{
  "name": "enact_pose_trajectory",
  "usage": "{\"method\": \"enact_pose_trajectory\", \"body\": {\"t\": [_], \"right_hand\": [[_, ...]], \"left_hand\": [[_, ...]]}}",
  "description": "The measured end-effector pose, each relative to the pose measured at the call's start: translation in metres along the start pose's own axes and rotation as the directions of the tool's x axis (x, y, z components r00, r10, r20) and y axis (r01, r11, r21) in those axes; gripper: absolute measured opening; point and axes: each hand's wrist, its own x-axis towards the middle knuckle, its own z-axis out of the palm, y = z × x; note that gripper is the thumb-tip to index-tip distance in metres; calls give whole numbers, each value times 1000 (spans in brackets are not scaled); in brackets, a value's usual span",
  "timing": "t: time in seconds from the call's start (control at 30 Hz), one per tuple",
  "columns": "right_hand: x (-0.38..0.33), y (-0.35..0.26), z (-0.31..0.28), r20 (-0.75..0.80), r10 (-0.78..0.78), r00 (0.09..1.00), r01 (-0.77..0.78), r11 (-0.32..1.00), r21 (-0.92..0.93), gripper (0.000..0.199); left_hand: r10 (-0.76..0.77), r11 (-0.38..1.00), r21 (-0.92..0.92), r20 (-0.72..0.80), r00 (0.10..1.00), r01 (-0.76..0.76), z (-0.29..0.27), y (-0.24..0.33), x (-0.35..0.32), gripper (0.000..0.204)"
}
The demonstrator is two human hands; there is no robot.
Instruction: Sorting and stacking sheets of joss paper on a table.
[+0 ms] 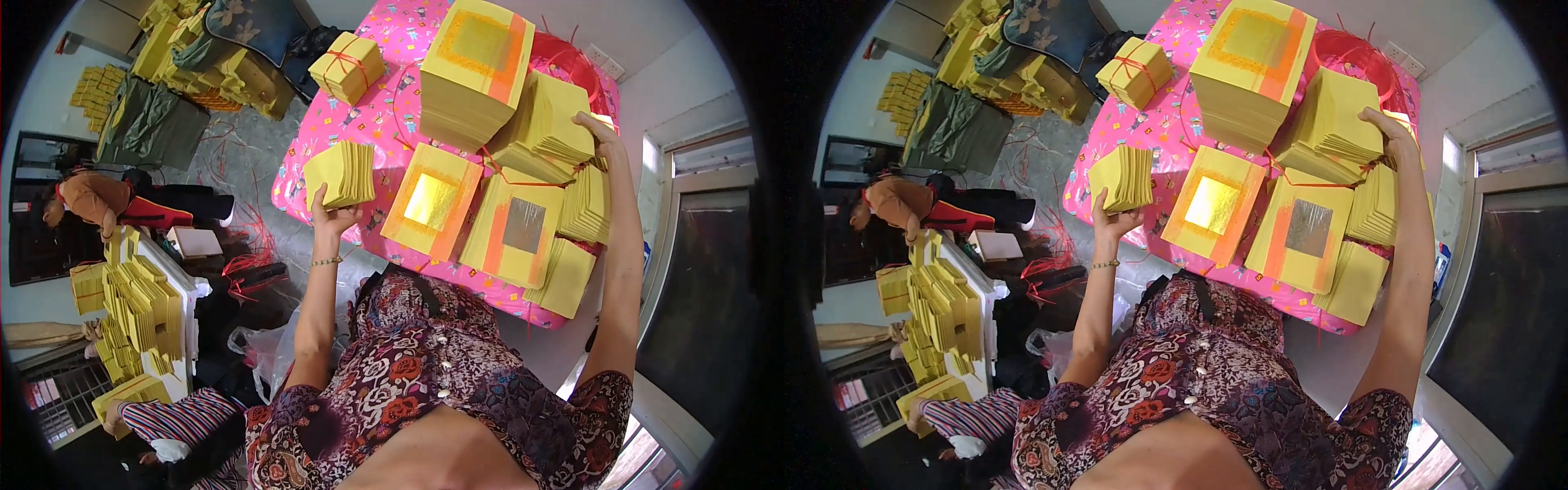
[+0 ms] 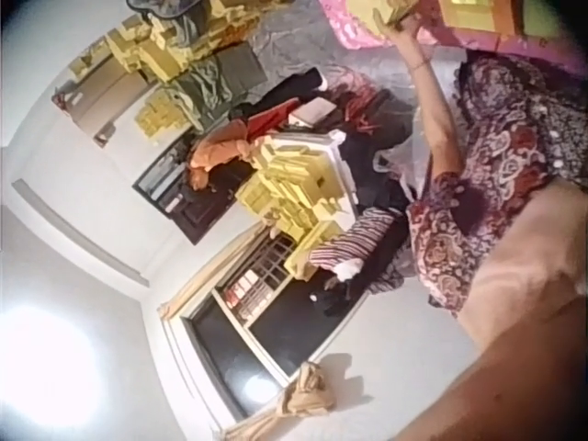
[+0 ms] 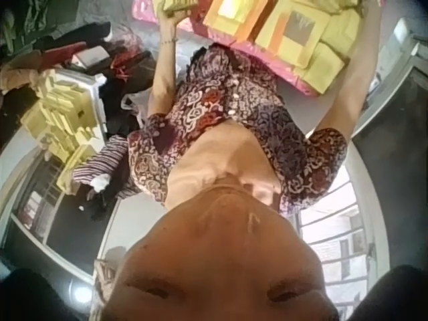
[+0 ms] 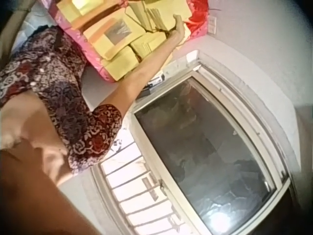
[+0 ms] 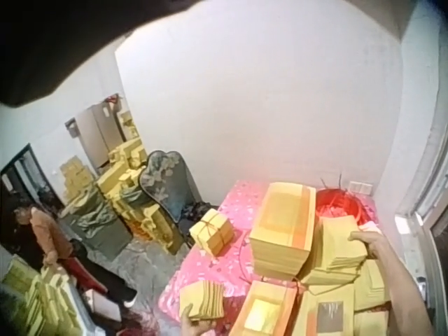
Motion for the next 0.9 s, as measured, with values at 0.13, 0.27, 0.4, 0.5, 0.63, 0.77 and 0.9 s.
{"method": "enact_pose_trajectory", "body": {"t": [0.13,0.27,0.4,0.5,0.63,0.77,0.9], "right_hand": [[-6,-10,13,30,12,999,-9,997,-83,44],[-6,-11,14,37,28,999,-24,993,-117,48],[-5,-7,5,18,11,1000,-9,996,-92,49],[-9,-6,15,-6,-25,1000,25,997,-71,49],[-11,-8,15,-1,-32,999,32,998,-52,48],[-13,-10,18,4,-21,1000,22,999,-39,48],[-19,-9,21,46,-42,998,39,998,49,44]], "left_hand": [[-40,997,-55,151,988,49,9,-3,-22,69],[-38,996,-71,199,979,53,31,-14,-47,71],[-36,999,-13,339,940,43,50,-23,-62,65],[-33,998,-34,360,932,48,46,-22,-66,63],[-60,997,-24,384,921,75,53,-28,-75,62],[-56,997,-24,377,925,71,64,-35,-88,59],[-72,996,-16,421,904,87,70,-38,-95,56]]}}
